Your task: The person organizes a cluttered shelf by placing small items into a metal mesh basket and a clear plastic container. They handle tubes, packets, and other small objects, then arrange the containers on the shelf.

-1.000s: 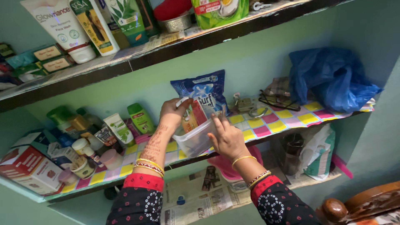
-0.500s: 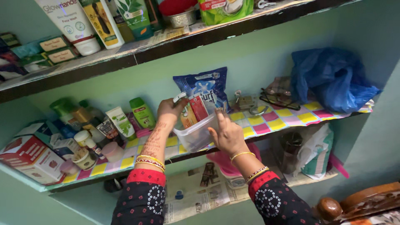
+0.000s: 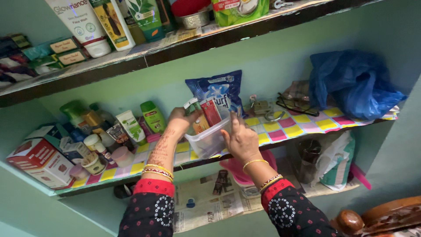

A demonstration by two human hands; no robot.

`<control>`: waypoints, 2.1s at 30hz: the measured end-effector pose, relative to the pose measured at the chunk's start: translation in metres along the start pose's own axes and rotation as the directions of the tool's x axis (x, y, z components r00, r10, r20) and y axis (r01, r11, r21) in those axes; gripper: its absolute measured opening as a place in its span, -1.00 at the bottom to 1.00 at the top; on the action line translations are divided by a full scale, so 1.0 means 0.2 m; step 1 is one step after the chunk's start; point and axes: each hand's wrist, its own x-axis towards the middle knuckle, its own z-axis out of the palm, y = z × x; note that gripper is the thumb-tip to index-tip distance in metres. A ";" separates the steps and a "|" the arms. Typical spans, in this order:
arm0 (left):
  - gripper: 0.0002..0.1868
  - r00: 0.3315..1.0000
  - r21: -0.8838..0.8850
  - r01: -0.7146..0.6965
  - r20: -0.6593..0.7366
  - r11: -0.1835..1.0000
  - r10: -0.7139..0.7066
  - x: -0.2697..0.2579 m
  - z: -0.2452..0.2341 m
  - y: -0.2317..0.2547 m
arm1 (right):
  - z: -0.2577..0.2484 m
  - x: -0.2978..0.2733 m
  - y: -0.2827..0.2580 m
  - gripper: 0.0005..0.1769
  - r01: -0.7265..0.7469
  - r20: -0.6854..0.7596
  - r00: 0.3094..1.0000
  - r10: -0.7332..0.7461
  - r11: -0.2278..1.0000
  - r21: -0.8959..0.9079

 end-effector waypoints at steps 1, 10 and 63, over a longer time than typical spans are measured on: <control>-0.53 0.999 -0.018 0.011 0.032 1.000 -0.011 -0.01 0.00 0.00 | 0.00 0.00 0.00 -0.15 -0.005 0.005 1.000 0.005 1.000 0.004; -0.41 0.993 0.064 0.099 0.055 0.993 -0.102 -0.06 -0.02 0.07 | -0.02 0.00 -0.01 -0.13 -0.010 -0.025 1.000 0.011 0.998 0.063; -0.08 0.657 -0.360 -0.335 -0.751 0.870 -0.058 -1.33 0.22 -0.55 | -0.04 0.00 -0.02 -0.38 -0.073 0.035 0.997 0.068 0.988 0.139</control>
